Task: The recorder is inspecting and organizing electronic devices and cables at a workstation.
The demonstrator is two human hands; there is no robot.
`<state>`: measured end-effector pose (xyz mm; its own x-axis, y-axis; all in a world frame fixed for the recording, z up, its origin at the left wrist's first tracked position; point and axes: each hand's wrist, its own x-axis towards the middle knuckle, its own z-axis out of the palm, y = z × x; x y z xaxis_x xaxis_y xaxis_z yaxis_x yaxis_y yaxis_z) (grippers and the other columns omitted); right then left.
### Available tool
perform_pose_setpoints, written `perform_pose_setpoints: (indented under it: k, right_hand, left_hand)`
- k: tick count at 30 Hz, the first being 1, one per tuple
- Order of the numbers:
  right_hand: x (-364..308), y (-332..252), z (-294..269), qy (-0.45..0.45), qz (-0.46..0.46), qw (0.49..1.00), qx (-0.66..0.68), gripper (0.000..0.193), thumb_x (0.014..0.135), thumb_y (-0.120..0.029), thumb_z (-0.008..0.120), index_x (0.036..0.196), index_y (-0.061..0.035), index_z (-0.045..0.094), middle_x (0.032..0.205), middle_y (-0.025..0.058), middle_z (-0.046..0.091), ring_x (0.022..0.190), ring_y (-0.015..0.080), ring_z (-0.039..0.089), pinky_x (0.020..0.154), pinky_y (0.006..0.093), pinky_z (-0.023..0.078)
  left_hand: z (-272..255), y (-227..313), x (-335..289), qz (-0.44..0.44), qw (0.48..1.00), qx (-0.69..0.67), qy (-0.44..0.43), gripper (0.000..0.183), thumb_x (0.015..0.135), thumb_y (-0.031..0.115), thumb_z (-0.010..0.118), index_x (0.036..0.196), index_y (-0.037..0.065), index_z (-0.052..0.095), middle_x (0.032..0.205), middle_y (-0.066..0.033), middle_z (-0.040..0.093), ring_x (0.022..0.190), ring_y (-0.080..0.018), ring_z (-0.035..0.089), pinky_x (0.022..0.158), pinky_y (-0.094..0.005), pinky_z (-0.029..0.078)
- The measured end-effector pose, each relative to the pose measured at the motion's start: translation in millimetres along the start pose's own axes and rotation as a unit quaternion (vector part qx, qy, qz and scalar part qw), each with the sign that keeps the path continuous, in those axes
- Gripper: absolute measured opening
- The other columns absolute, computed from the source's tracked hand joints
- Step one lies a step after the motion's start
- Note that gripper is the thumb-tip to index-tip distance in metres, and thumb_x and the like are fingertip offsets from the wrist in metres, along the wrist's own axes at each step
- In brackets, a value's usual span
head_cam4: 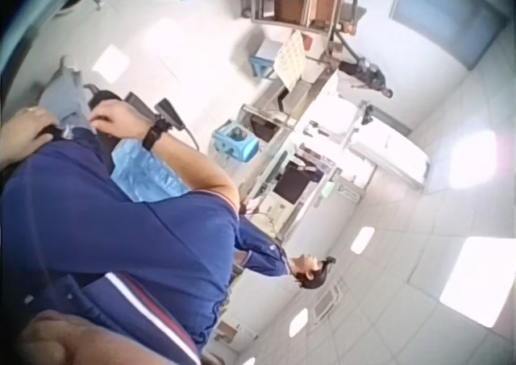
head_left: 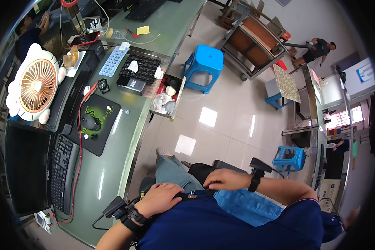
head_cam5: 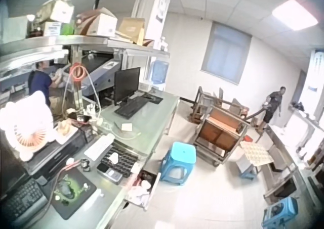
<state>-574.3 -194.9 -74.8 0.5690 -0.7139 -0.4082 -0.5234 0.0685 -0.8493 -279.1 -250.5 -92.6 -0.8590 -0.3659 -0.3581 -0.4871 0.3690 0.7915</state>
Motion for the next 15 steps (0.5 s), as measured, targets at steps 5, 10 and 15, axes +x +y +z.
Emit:
perform_pose_setpoints:
  k: [5,10,15]
  right_hand:
    - [0.6,-7.9,20.1,-0.09,0.062,0.989,0.098,0.023,0.094,-0.027,0.058,0.104,-0.0067,0.063,0.092,0.0082,0.066,0.086,0.0189,0.064,0.076,0.0313,0.049]
    - [10.6,-9.7,38.0,-0.038,0.094,0.975,0.2,0.028,0.097,-0.027,0.054,0.114,-0.0055,0.059,0.093,0.0046,0.065,0.08,0.0114,0.061,0.072,0.0277,0.05]
    - [20.9,-2.0,46.0,-0.075,0.164,0.941,0.286,0.029,0.097,-0.03,0.055,0.108,-0.004,0.061,0.089,0.0014,0.063,0.074,0.0079,0.055,0.068,0.0255,0.047]
  left_hand:
    - [-3.5,-6.7,14.2,-0.028,0.996,-0.017,-0.078,0.03,0.09,0.039,0.055,0.107,0.015,0.06,0.107,-0.0047,0.062,0.106,-0.0248,0.058,0.089,-0.0433,0.042]
    - [-6.3,-10.2,35.2,-0.007,0.989,-0.021,-0.148,0.03,0.089,0.041,0.058,0.097,0.012,0.063,0.091,-0.0058,0.065,0.093,-0.0245,0.061,0.082,-0.0392,0.045]
    - [-0.2,-14.9,46.4,-0.028,0.98,-0.086,-0.179,0.032,0.089,0.041,0.06,0.094,0.009,0.063,0.086,-0.0072,0.065,0.086,-0.0237,0.061,0.075,-0.0346,0.047]
